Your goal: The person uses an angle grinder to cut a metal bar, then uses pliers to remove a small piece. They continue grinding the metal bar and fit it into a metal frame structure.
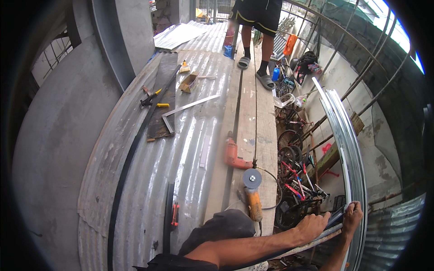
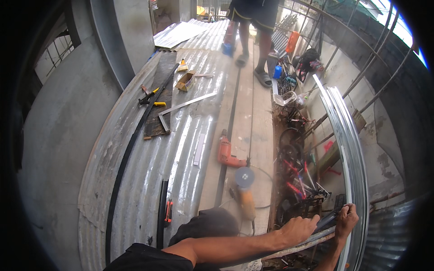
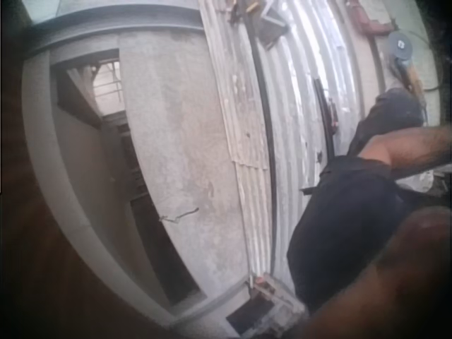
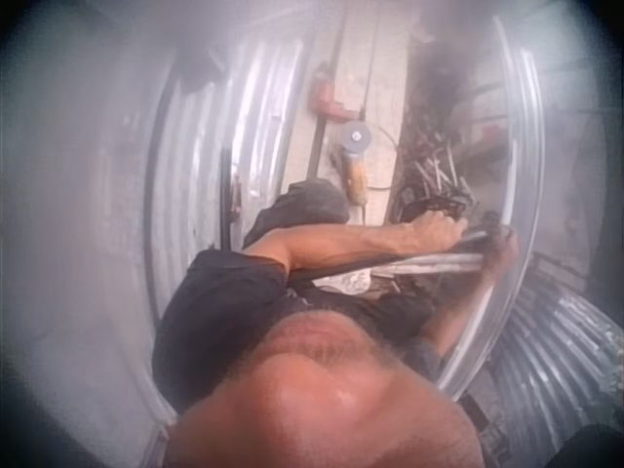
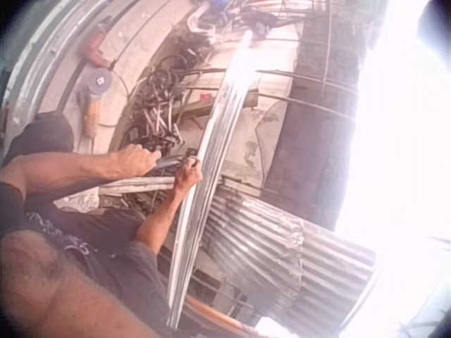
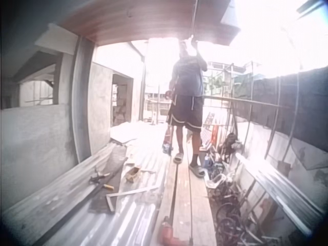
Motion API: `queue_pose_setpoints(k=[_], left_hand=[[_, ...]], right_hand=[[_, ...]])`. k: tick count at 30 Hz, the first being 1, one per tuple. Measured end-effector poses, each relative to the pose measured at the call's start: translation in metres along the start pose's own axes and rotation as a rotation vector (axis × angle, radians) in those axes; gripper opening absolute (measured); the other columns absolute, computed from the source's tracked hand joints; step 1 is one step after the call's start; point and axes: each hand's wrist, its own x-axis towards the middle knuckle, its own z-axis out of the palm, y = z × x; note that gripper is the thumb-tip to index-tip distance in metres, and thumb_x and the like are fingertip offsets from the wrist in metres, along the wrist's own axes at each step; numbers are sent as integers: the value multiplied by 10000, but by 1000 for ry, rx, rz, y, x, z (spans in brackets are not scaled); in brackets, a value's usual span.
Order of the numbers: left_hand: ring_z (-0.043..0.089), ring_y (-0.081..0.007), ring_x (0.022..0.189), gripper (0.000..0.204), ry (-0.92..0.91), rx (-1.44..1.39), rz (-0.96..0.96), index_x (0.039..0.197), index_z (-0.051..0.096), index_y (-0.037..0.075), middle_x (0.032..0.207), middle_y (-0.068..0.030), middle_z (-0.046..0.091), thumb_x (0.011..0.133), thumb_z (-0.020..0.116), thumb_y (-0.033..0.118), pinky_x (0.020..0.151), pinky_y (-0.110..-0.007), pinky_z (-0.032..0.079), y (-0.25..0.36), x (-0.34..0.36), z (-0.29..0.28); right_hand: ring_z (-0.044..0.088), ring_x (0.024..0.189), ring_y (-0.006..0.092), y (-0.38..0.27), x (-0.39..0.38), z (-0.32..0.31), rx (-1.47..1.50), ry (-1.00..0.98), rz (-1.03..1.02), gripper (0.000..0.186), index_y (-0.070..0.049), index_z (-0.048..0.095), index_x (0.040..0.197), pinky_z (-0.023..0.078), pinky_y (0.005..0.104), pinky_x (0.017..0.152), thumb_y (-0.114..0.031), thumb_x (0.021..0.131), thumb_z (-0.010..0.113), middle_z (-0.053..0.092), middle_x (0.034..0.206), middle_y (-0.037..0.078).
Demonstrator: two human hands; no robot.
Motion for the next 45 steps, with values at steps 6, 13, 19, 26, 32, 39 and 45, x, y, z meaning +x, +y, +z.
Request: queue_pose_setpoints(k=[6, 13, 19, 26, 32, 39, 45], left_hand=[[675, -448, 671, 225, -11, -32, -23, 1069, 466, 3, 719, -233, 671, 984, 556, 191, 576, -541, 551, -9, 3, -9], [670, -463, 682, 239, -62, -55, -41, 1060, 467, 4, 722, -246, 668, 984, 563, 210, 590, -556, 548, -13, 10, -4], [666, -469, 681, 234, -67, -95, -75, 1055, 464, 1, 716, -252, 663, 989, 557, 205, 593, -572, 538, -12, 9, -5], [664, -468, 676, 234, -47, -127, -39, 1054, 464, 3, 715, -257, 661, 985, 565, 202, 589, -571, 537, -9, 12, -6], [664, -466, 671, 234, -40, -96, -47, 1049, 464, 6, 716, -254, 663, 987, 563, 208, 578, -564, 538, -11, 8, -2], [664, -465, 668, 234, -1, -113, -17, 1052, 456, 11, 716, -250, 666, 990, 558, 211, 582, -565, 540, -7, 9, -5], [667, -458, 666, 246, -14, -93, 7, 1067, 457, 10, 715, -245, 667, 990, 562, 218, 572, -552, 546, 4, -1, -4]], right_hand=[[525, 713, 89, -25, -15, 5, 208, -379, -71, 333, -12, 630, 903, 421, 255, 645, -295, 1035, 513, 580, 779, 12], [555, 710, 62, -3, -10, 1, 473, -486, -13, 258, -15, 670, 993, 455, 234, 656, -268, 950, 697, 630, 820, -8], [592, 710, 78, 3, -12, 16, 866, -415, 243, 134, -14, 657, 988, 467, 219, 640, -133, 930, 672, 633, 806, -2], [596, 684, 89, 2, -12, 23, 910, -345, 173, 139, -17, 619, 967, 479, 216, 616, -148, 922, 611, 638, 805, 35], [563, 659, 81, 4, -11, 25, 850, -372, 187, 193, -28, 629, 986, 458, 225, 605, -209, 929, 665, 628, 807, 20], [529, 629, 71, 0, -13, 31, 667, -176, -13, 193, -32, 614, 962, 422, 213, 574, -205, 976, 528, 606, 771, 14], [492, 664, 66, 23, 4, 14, 732, -73, -24, 250, -58, 602, 1001, 385, 219, 570, -274, 1033, 481, 569, 789, -9]])
